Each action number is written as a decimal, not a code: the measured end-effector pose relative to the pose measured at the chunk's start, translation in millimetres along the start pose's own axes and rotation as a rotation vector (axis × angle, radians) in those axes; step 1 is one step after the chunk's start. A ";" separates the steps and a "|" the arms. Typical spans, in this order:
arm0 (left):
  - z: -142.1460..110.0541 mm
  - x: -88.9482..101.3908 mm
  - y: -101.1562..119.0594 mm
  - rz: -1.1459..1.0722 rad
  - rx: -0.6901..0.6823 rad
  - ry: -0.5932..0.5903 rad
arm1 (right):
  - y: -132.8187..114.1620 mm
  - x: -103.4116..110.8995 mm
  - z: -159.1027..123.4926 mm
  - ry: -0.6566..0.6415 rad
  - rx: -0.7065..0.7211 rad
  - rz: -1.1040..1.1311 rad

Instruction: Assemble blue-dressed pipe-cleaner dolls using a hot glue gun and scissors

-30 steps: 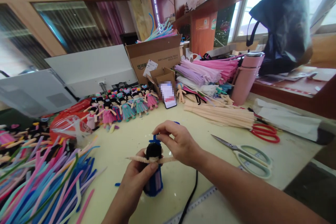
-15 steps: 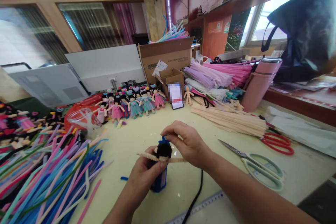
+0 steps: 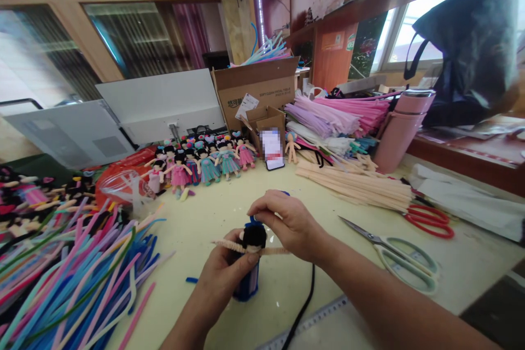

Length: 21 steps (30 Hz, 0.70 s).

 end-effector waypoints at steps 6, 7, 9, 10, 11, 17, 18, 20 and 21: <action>-1.4 -0.7 -1.2 0.010 -0.016 0.047 | 0.9 -0.2 0.1 -0.009 0.005 -0.011; -1.8 -0.8 -1.4 0.011 -0.028 0.060 | 1.0 -0.2 0.1 -0.010 0.008 -0.012; -1.5 -0.2 -2.7 0.009 -0.053 0.074 | 1.0 -0.1 0.3 -0.014 0.012 -0.014; -0.8 0.6 -4.0 0.007 -0.062 0.077 | 1.0 -0.1 0.5 -0.015 0.013 -0.014; 0.4 1.6 -5.6 0.006 -0.065 0.073 | 1.1 -0.1 0.7 -0.017 0.012 -0.014; 6.8 7.0 -17.5 0.003 -0.034 0.057 | 2.2 -0.1 2.0 -0.034 0.000 -0.008; 6.8 7.5 -18.9 -0.005 -0.027 0.069 | 2.3 -0.1 2.3 -0.034 0.000 -0.008; 6.5 7.3 -20.9 -0.020 -0.016 0.074 | 2.8 -0.1 2.6 -0.037 -0.001 -0.009; 6.2 6.7 -21.4 -0.026 -0.009 0.065 | 3.1 -0.2 2.7 -0.038 -0.003 -0.011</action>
Point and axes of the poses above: each hand's wrist, its own z-axis towards the middle knuckle, its own x-axis out of the back of the hand, y = z × x, the point moved 3 cm from there along z, towards the middle knuckle, and after that the axes turned 1 degree about -z, right-handed, at the moved point
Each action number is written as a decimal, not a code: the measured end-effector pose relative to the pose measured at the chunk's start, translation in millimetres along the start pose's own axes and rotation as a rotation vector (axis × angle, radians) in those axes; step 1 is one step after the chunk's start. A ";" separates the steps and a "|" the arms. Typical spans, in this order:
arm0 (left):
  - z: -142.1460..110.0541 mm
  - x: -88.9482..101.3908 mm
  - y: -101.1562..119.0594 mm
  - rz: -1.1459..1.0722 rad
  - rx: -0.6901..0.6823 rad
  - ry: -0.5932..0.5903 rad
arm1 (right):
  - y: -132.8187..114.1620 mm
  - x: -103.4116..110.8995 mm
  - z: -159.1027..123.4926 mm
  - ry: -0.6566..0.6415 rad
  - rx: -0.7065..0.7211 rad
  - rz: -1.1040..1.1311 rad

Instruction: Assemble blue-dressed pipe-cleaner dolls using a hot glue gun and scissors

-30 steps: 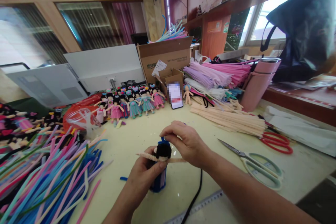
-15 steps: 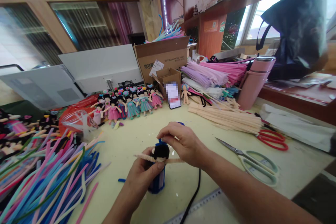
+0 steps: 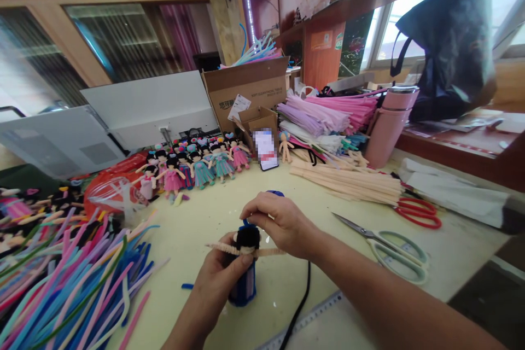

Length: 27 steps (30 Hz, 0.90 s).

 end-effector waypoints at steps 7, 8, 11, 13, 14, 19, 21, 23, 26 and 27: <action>-4.5 -5.3 4.6 -0.040 0.055 0.014 | 4.4 -2.2 -0.3 -0.004 -0.011 0.012; -5.3 -6.5 5.5 -0.050 0.061 0.010 | 5.0 -2.6 -0.2 -0.006 -0.014 0.015; -6.7 -8.5 8.1 -0.075 0.055 0.021 | 6.9 -3.6 0.1 -0.017 -0.022 0.024; -7.1 -8.8 9.5 -0.100 0.041 0.043 | 8.4 -4.2 0.4 -0.027 -0.037 0.041; -7.3 -8.9 10.0 -0.113 0.037 0.052 | 9.3 -4.4 0.5 -0.033 -0.049 0.053; -8.7 -10.2 12.6 -0.134 0.028 0.057 | 13.4 -5.4 0.8 -0.047 -0.105 0.096; -9.1 -10.4 13.6 -0.140 0.013 0.055 | 14.2 -5.8 0.8 -0.052 -0.114 0.100; -9.2 -10.4 14.2 -0.146 -0.009 0.047 | 14.6 -6.2 0.7 -0.056 -0.123 0.106; -9.5 -10.6 14.3 -0.142 -0.033 0.032 | 15.4 -6.7 0.4 -0.057 -0.137 0.117; -9.7 -10.7 14.2 -0.139 -0.035 0.033 | 15.7 -6.8 0.3 -0.057 -0.137 0.119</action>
Point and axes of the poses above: each hand's wrist, its own z-axis towards the middle knuckle, its own x-axis out of the back of the hand, y = z × x, the point moved 3 cm from there along z, towards the middle knuckle, and after that the axes turned 1 degree about -z, right-handed, at the moved point
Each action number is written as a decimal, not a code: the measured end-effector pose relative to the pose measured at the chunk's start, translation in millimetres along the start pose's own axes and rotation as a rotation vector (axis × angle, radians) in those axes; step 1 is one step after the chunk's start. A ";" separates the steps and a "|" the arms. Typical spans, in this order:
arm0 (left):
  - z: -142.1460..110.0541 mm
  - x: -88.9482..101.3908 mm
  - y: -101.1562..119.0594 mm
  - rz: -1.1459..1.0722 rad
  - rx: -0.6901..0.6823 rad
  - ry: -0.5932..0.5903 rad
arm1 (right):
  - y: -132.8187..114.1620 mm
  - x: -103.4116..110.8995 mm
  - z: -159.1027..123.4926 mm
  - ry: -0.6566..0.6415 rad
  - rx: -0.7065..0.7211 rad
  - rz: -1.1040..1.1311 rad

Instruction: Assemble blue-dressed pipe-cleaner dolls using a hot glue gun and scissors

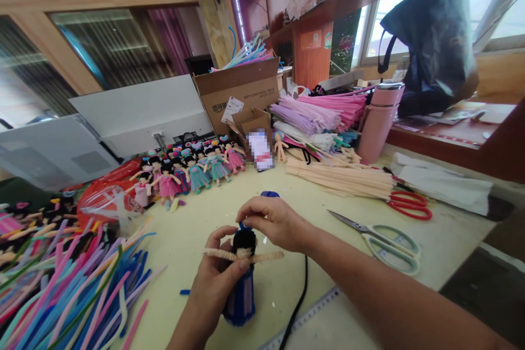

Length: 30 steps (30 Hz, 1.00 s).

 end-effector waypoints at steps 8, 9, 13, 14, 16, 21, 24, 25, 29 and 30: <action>0.7 3.7 -3.2 0.041 -0.026 0.010 | 2.3 -0.5 -0.3 -0.006 -0.016 -0.006; 1.5 4.7 -4.2 0.046 -0.022 -0.006 | 2.0 -0.4 -0.1 -0.004 -0.020 -0.003; 2.5 6.1 -4.8 0.056 -0.023 -0.015 | 1.3 -0.3 0.2 -0.001 -0.036 0.001; 2.0 5.5 -4.1 0.053 -0.025 0.000 | 1.3 -0.4 0.2 0.000 -0.036 0.003; 0.5 3.3 -2.0 0.044 -0.027 0.020 | 1.8 -1.2 0.1 0.003 -0.033 0.010; -1.2 0.4 2.2 0.044 -0.035 0.058 | 5.4 -5.1 -1.3 0.052 -0.100 0.041; -0.3 3.1 3.7 0.047 -0.042 0.096 | 6.0 -7.2 -2.1 0.090 -0.119 0.075; 0.1 4.2 4.2 0.039 -0.046 0.107 | 6.0 -7.4 -2.3 0.107 -0.124 0.075; 2.1 9.8 7.6 -0.006 -0.080 0.148 | 6.1 -9.4 -3.2 0.108 -0.195 0.096; 2.6 11.3 8.5 -0.008 -0.088 0.156 | 5.9 -10.8 -3.5 0.086 -0.211 0.117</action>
Point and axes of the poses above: each hand's wrist, its own z-axis towards the middle knuckle, its own x-axis out of the back of the hand, y = z × x, the point moved 3 cm from there along z, towards the middle knuckle, and after that the axes turned 1 degree about -z, right-handed, at the moved point
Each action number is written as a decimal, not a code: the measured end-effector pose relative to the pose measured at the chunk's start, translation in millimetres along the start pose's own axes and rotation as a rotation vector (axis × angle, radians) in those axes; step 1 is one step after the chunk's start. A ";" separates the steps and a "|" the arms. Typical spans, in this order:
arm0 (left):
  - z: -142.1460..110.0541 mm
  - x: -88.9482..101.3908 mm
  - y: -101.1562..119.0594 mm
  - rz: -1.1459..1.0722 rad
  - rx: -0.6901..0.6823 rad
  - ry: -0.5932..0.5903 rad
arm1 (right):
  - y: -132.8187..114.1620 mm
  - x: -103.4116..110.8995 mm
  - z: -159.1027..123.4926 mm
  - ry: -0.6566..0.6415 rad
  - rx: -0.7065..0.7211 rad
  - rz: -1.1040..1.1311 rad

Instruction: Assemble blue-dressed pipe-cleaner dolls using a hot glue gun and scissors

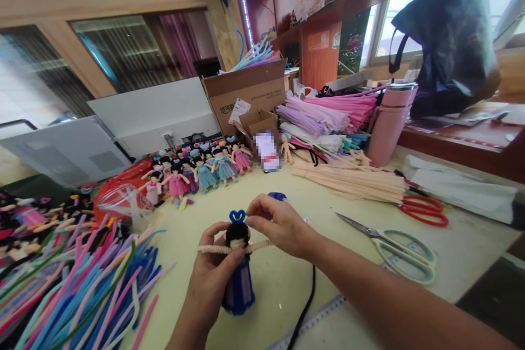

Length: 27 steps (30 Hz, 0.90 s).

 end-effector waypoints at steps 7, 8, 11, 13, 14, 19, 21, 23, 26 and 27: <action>2.6 1.6 3.2 -0.017 0.004 -0.024 | 1.2 -10.0 -4.8 -0.077 -0.058 0.023; 2.2 0.8 3.7 -0.016 0.005 -0.020 | 0.6 -10.6 -5.4 -0.069 -0.049 0.014; 0.2 -1.5 5.3 -0.017 -0.014 0.017 | -3.0 -11.8 -6.6 -0.045 -0.019 -0.001; -1.1 -2.6 5.9 -0.020 -0.036 0.038 | -5.6 -12.3 -7.3 -0.027 -0.011 -0.017; -1.6 -3.0 5.8 -0.018 -0.044 0.044 | -6.5 -12.5 -7.6 -0.020 -0.010 -0.023; -1.9 -2.8 4.4 -0.006 -0.057 0.053 | -7.2 -14.1 -8.7 -0.011 -0.008 -0.014; -1.8 -2.5 4.1 -0.003 -0.059 0.056 | -6.8 -14.8 -8.7 -0.016 -0.005 -0.002; -1.8 -2.3 4.1 -0.005 -0.058 0.057 | -6.8 -15.3 -8.6 -0.022 -0.009 0.007; -1.5 -2.2 4.4 -0.023 -0.045 0.049 | -7.4 -15.2 -8.5 -0.018 -0.023 0.002; -1.2 -2.2 4.3 -0.030 -0.036 0.040 | -7.6 -15.1 -8.5 -0.015 -0.026 -0.001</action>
Point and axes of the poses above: each hand's wrist, its own z-axis towards the middle knuckle, its own x-axis out of the back of the hand, y = z × x, the point moved 3 cm from there along z, towards the middle knuckle, and after that the axes turned 1 degree about -z, right-handed, at the moved point
